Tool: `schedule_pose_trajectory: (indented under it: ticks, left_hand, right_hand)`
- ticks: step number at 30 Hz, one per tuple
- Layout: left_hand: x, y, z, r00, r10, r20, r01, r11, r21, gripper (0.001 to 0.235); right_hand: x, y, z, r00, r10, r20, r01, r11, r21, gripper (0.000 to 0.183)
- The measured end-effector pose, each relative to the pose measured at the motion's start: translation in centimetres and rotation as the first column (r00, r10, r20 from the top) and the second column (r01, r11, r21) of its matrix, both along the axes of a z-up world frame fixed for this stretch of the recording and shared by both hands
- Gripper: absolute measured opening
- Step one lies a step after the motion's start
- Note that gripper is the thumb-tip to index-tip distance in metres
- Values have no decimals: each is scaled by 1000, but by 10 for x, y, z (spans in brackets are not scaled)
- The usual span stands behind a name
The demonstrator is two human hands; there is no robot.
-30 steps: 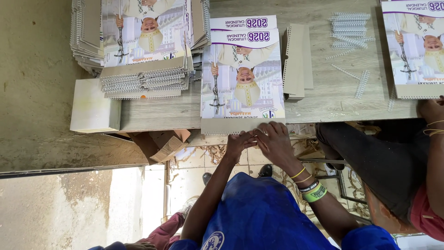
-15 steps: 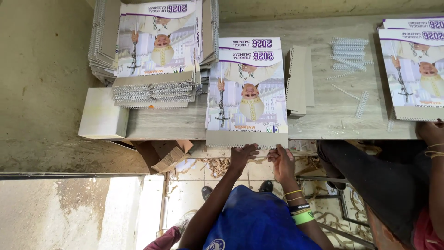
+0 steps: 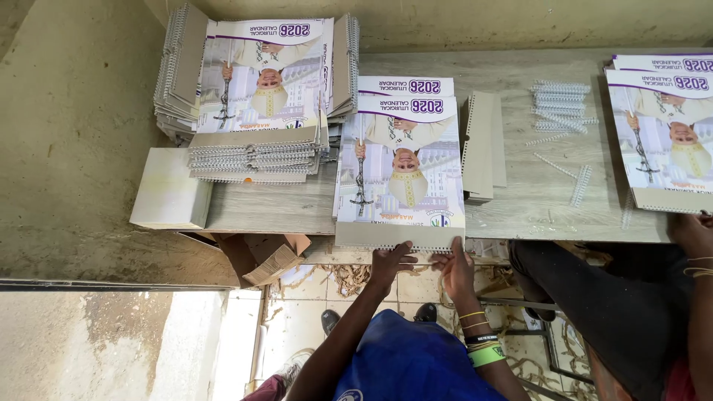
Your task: Collating and aligning printed calendar pages on a work table for binding.
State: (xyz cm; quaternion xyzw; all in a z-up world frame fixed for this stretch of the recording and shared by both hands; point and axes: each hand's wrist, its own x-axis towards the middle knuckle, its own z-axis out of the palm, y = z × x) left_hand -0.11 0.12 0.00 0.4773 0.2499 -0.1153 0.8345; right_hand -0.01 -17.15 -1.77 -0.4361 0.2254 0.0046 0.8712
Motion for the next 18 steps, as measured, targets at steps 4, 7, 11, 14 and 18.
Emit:
schedule_pose_trajectory:
  ticks: [4, 7, 11, 14, 18]
  left_hand:
    - [-7, 32, -34, 996, 51, 69, -33, 968, -247, 29]
    - [-12, 43, -15, 939, 325, 110, -315, 944, -100, 48]
    - [-18, 45, -4, 965, 150, 218, -201, 950, 238, 33]
    - [-9, 54, 24, 941, -24, 337, -101, 932, 349, 24]
    - [4, 96, 61, 867, 104, 488, -235, 948, 216, 15]
  right_hand:
    - [-1, -2, -33, 993, -95, 64, 94, 995, 10, 46]
    - [-12, -2, -17, 992, -82, 100, 101, 974, -204, 47]
    - [-40, 8, -10, 966, -176, 187, 209, 962, -174, 40]
    - [-38, 8, -51, 957, -183, 226, 213, 971, -113, 38]
    - [-13, 43, -9, 965, -124, 230, 158, 978, -134, 63]
